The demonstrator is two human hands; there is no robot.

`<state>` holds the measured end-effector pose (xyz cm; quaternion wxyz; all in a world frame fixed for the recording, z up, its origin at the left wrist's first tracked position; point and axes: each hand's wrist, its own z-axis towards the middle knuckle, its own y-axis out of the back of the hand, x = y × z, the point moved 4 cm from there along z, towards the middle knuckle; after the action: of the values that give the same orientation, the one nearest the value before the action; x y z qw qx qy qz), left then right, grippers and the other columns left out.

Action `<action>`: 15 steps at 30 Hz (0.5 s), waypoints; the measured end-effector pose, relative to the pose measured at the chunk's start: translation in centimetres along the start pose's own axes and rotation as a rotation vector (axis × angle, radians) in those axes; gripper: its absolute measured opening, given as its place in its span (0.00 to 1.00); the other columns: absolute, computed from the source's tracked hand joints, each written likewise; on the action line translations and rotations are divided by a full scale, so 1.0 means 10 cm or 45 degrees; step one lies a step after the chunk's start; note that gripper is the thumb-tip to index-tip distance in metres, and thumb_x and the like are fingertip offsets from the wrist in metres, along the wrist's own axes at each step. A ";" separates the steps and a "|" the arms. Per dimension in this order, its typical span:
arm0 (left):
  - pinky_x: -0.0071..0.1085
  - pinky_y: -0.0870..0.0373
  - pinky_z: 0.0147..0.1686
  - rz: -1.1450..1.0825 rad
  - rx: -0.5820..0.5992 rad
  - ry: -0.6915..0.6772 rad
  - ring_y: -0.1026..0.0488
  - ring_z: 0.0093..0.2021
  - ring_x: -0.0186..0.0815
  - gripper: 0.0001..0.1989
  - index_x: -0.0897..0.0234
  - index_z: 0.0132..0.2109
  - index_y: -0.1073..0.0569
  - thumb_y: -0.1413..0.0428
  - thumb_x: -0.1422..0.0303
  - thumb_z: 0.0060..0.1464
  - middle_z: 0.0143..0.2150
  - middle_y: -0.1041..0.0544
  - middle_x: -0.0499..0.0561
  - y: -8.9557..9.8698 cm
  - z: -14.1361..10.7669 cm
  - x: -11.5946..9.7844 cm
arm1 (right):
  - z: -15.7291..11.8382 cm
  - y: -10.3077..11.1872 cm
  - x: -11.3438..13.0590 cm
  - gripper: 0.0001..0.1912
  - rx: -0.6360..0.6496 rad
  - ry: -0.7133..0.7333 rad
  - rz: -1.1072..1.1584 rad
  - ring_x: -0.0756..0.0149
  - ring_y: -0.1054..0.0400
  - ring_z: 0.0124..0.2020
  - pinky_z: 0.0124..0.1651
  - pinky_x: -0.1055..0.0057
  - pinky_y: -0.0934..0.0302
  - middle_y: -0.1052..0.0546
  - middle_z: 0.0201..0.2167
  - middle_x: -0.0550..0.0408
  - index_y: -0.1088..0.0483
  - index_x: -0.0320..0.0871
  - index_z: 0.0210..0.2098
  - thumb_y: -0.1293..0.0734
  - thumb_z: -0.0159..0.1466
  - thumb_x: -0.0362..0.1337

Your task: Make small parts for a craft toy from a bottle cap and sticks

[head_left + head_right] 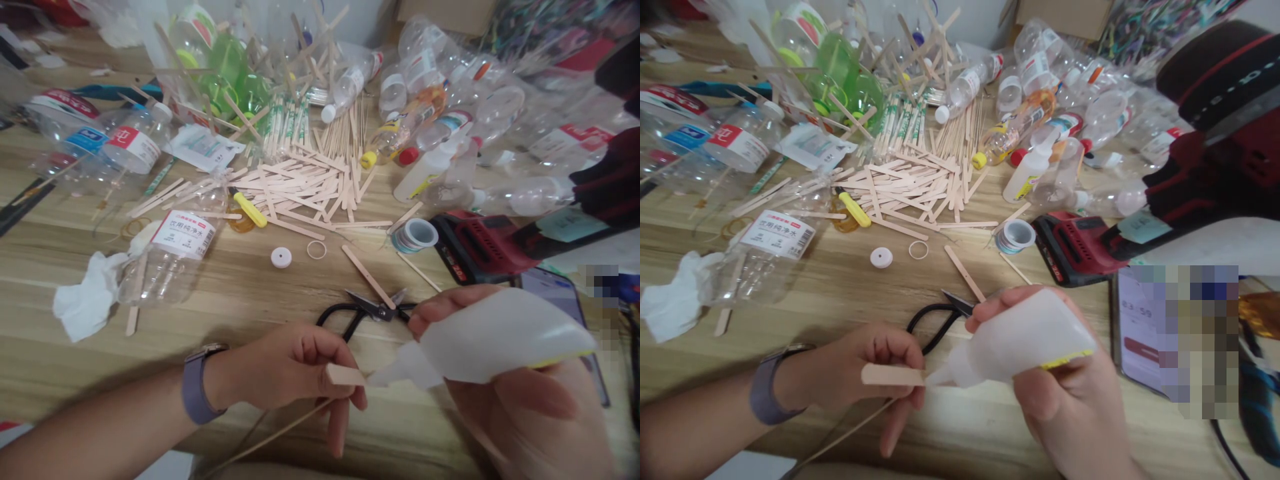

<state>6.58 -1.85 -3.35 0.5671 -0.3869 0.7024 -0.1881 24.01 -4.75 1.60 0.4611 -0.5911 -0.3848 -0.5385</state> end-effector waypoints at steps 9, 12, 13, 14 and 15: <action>0.27 0.45 0.24 0.062 0.100 -0.069 0.32 0.20 0.30 0.22 0.64 0.33 0.29 0.43 0.47 0.55 0.17 0.31 0.43 0.00 0.01 0.00 | 0.00 0.02 0.00 0.24 -0.026 -0.020 0.043 0.55 0.23 0.31 0.27 0.68 0.28 0.20 0.30 0.52 0.23 0.54 0.37 0.22 0.44 0.56; 0.26 0.43 0.25 0.079 0.093 -0.026 0.32 0.21 0.30 0.23 0.64 0.33 0.29 0.44 0.45 0.55 0.16 0.32 0.42 -0.01 0.00 0.00 | 0.00 0.02 0.00 0.24 -0.010 -0.018 0.040 0.56 0.24 0.31 0.28 0.69 0.28 0.20 0.30 0.52 0.23 0.54 0.38 0.22 0.44 0.56; 0.25 0.43 0.25 0.074 0.088 -0.025 0.32 0.22 0.29 0.23 0.63 0.33 0.29 0.44 0.45 0.55 0.17 0.31 0.42 0.00 0.00 0.00 | -0.01 0.02 0.00 0.25 0.001 -0.021 0.037 0.56 0.23 0.31 0.28 0.69 0.28 0.20 0.30 0.52 0.23 0.54 0.38 0.23 0.44 0.56; 0.25 0.42 0.26 0.065 0.083 -0.026 0.32 0.22 0.29 0.23 0.63 0.33 0.29 0.44 0.46 0.54 0.17 0.31 0.42 0.00 0.00 -0.01 | -0.01 0.02 0.00 0.25 0.004 -0.021 0.035 0.56 0.24 0.31 0.27 0.69 0.28 0.20 0.31 0.52 0.23 0.54 0.38 0.23 0.44 0.57; 0.25 0.42 0.26 0.059 0.086 -0.026 0.32 0.22 0.29 0.22 0.63 0.33 0.29 0.43 0.46 0.54 0.17 0.30 0.42 0.00 -0.01 -0.01 | -0.01 0.02 0.00 0.25 0.008 -0.024 0.034 0.56 0.24 0.31 0.27 0.69 0.28 0.20 0.31 0.52 0.23 0.55 0.38 0.23 0.44 0.57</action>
<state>6.52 -1.80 -3.27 0.5912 -0.3532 0.6985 -0.1945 24.17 -4.85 1.54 0.4665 -0.5998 -0.3830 -0.5252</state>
